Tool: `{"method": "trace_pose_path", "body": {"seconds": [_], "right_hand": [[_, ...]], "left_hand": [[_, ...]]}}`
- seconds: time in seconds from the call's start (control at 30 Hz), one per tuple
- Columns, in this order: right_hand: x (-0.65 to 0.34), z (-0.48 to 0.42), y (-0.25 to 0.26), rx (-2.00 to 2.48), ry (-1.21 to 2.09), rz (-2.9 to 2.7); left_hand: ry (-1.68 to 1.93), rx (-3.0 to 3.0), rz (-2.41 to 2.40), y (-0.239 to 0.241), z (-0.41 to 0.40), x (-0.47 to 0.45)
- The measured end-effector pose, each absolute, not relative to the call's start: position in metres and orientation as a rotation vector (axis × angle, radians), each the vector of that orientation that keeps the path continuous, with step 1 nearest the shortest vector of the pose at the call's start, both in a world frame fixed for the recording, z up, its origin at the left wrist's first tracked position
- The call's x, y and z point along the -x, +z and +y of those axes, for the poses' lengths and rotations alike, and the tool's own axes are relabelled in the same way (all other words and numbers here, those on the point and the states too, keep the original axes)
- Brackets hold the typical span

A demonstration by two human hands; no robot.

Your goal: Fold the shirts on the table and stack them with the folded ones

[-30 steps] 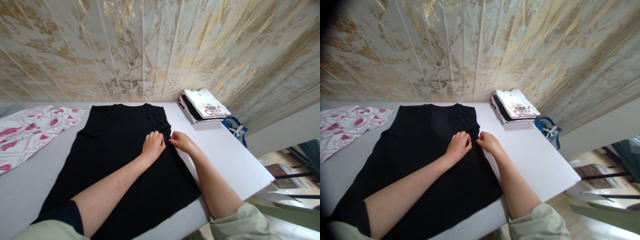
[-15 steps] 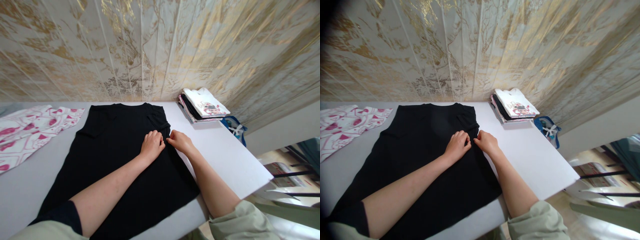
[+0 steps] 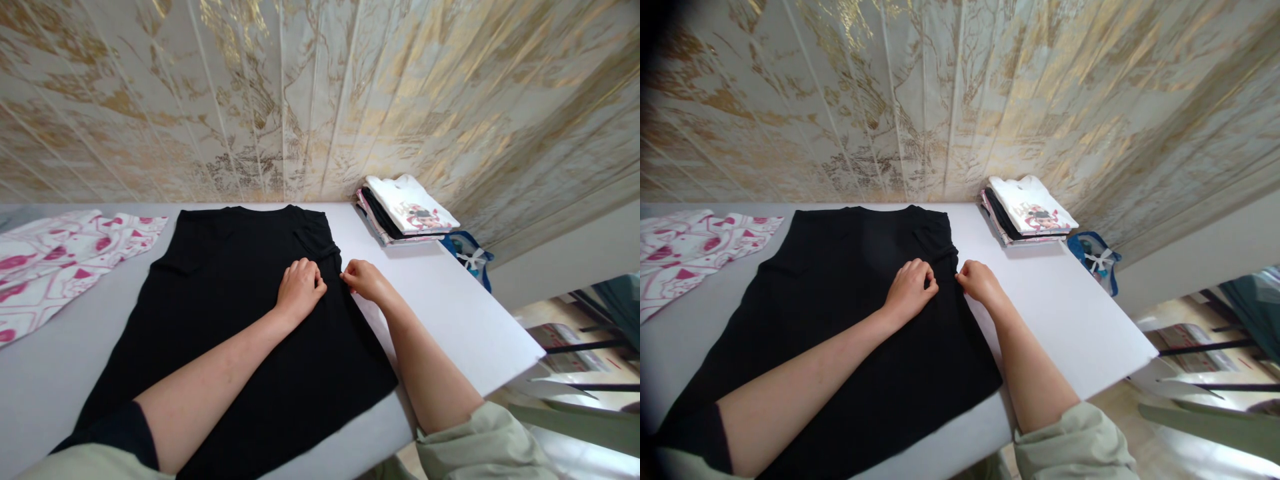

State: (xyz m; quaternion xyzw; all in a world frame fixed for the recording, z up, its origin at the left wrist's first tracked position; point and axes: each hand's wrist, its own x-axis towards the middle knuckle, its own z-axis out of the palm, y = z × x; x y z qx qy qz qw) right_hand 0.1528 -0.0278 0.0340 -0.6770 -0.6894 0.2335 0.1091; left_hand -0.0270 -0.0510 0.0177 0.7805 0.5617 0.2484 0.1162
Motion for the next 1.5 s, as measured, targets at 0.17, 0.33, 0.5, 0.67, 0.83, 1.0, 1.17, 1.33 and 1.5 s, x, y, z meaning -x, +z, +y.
{"method": "trace_pose_path", "body": {"seconds": [0.17, 0.33, 0.5, 0.67, 0.83, 1.0, 1.17, 1.33, 1.5], "right_hand": [[-0.16, -0.022, 0.023, 1.912, 0.81, -1.942], [-0.16, -0.023, 0.023, 1.88, 0.809, -1.891], [-0.15, -0.03, 0.034, 1.861, 0.635, -1.879], [-0.137, -0.033, 0.032, 1.98, 0.435, -1.949], [-0.146, -0.025, 0.025, 1.889, 0.643, -1.761], [-0.154, -0.02, 0.029, 1.73, 1.006, -1.443], [-0.153, -0.024, 0.035, 1.576, 1.278, -1.248], [-0.152, -0.027, 0.041, 1.427, 1.56, -1.07], [-0.152, -0.028, 0.041, 1.404, 1.684, -1.043]], "left_hand": [[0.719, -2.281, 1.653, 0.017, -0.05, 0.029], [0.703, -2.317, 1.625, 0.015, -0.051, 0.029], [0.694, -2.329, 1.617, 0.015, -0.051, 0.029], [0.675, -2.324, 1.626, 0.015, -0.051, 0.03], [0.677, -2.297, 1.637, 0.018, -0.051, 0.03], [0.746, -2.224, 1.632, 0.02, -0.049, 0.03], [0.774, -2.13, 1.608, 0.021, -0.048, 0.032], [0.778, -2.138, 1.59, 0.019, -0.048, 0.033], [0.762, -2.261, 1.498, 0.018, -0.05, 0.034]]}}
